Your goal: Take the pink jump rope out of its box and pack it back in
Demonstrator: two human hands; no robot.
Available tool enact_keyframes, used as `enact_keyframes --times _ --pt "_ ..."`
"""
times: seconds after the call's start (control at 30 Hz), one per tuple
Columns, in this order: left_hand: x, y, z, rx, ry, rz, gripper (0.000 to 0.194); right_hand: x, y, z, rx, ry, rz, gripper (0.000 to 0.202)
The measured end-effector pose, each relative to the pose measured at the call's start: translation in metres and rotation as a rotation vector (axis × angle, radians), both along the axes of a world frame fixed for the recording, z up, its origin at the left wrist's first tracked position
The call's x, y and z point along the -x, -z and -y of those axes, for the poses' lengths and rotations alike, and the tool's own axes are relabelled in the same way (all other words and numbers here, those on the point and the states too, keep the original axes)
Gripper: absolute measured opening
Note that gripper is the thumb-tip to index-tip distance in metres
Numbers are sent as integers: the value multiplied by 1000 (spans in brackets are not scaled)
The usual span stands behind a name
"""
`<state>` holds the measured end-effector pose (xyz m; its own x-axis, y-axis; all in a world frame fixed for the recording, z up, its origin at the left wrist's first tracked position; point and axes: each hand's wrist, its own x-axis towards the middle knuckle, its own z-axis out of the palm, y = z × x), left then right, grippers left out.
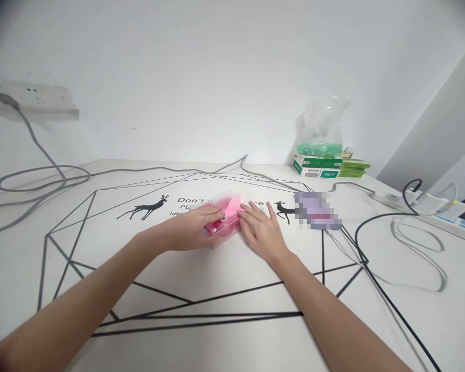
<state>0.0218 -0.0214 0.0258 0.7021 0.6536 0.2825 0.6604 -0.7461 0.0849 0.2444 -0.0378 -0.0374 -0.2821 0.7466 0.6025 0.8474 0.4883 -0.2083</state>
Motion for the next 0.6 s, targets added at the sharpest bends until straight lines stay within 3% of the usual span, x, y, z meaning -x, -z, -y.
enact_keyframes --times 0.17,0.27,0.4,0.47,0.6 --pt "29 -31 -7 416 -41 -203 60 1 -2 3 -43 7 10 32" --pt "37 -36 -10 523 -62 -252 66 1 -1 4 -43 -20 9 32" --pt "24 -20 -5 372 -5 -219 61 1 0 3 -14 -35 -9 33" --pt "11 -5 -2 186 -53 -186 68 1 0 3 -6 -31 -8 34" --pt "-4 20 -3 -21 -135 -229 73 1 -2 3 0 -20 9 35"
